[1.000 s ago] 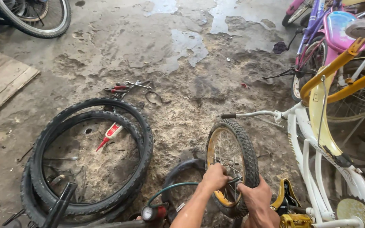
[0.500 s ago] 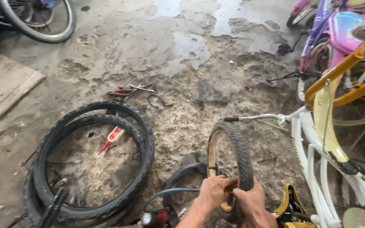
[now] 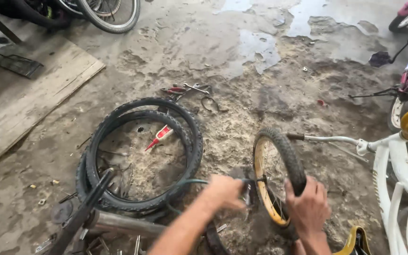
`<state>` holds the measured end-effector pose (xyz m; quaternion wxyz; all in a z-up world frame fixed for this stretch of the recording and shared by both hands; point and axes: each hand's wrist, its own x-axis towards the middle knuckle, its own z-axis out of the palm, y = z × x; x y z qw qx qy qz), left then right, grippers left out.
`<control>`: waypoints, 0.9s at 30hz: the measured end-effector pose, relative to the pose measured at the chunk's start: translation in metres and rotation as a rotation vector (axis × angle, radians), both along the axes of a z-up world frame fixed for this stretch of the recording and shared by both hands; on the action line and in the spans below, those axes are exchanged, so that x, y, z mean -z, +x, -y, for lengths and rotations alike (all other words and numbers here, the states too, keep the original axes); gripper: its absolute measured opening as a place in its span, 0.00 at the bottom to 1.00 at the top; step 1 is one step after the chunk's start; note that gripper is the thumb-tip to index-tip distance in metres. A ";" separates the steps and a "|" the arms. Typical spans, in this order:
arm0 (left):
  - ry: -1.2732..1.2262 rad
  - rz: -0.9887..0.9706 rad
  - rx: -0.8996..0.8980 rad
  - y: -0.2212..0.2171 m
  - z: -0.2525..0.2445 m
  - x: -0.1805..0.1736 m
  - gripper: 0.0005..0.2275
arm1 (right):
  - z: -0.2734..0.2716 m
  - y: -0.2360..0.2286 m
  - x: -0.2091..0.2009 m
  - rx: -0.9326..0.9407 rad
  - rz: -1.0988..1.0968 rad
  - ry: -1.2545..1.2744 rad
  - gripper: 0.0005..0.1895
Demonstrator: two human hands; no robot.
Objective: The person works on a small bicycle wheel on the ground: they pull the tire off the rim, handle the inner tube, then attach an air pump hose to the valve and inflate the tire. At the end they stand up and walk toward the shop entrance.
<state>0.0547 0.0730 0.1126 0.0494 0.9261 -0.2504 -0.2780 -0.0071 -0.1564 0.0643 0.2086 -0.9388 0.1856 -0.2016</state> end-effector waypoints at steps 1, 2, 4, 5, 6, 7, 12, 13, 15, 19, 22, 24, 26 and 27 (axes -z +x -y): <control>0.244 -0.105 0.075 0.006 -0.016 -0.020 0.26 | 0.013 0.005 0.002 -0.055 -0.028 -0.061 0.32; 0.250 -0.104 0.071 0.007 -0.044 -0.008 0.26 | 0.013 0.015 -0.006 -0.058 -0.027 -0.055 0.32; 0.407 -0.073 -0.005 0.010 -0.105 0.015 0.13 | 0.012 0.037 -0.020 -0.052 -0.057 -0.165 0.33; 0.418 -0.071 -0.008 0.001 -0.130 0.005 0.13 | 0.009 0.044 -0.029 -0.054 -0.054 -0.155 0.33; 0.495 -0.116 -0.061 -0.009 -0.157 -0.005 0.15 | 0.005 0.048 -0.036 -0.068 -0.206 -0.080 0.34; 0.573 -0.160 -0.114 -0.019 -0.184 -0.016 0.17 | 0.000 0.053 -0.043 -0.084 -0.357 -0.004 0.34; 0.706 -0.186 -0.287 -0.057 -0.236 -0.036 0.21 | -0.001 0.074 -0.036 -0.157 -0.266 -0.109 0.33; 0.738 -0.255 -0.346 -0.060 -0.243 -0.035 0.23 | -0.002 0.075 -0.036 -0.175 -0.273 -0.120 0.34; 0.647 -0.340 -0.380 -0.070 -0.245 -0.043 0.24 | -0.003 0.076 -0.047 -0.192 -0.327 -0.125 0.33; 0.621 -0.266 -0.119 -0.097 -0.238 -0.027 0.17 | -0.003 0.075 -0.044 -0.169 -0.303 -0.142 0.33; 0.533 -0.140 -0.143 -0.102 -0.244 -0.023 0.11 | -0.005 0.076 -0.042 -0.148 -0.273 -0.133 0.34; 0.544 -0.205 -0.255 -0.100 -0.255 -0.035 0.12 | -0.006 0.077 -0.041 -0.151 -0.274 -0.148 0.35; 0.556 -0.277 -0.361 -0.102 -0.265 -0.055 0.12 | -0.003 0.080 -0.038 -0.151 -0.284 -0.165 0.36; 0.491 -0.268 -0.473 -0.105 -0.270 -0.069 0.13 | -0.001 0.084 -0.037 -0.159 -0.273 -0.171 0.35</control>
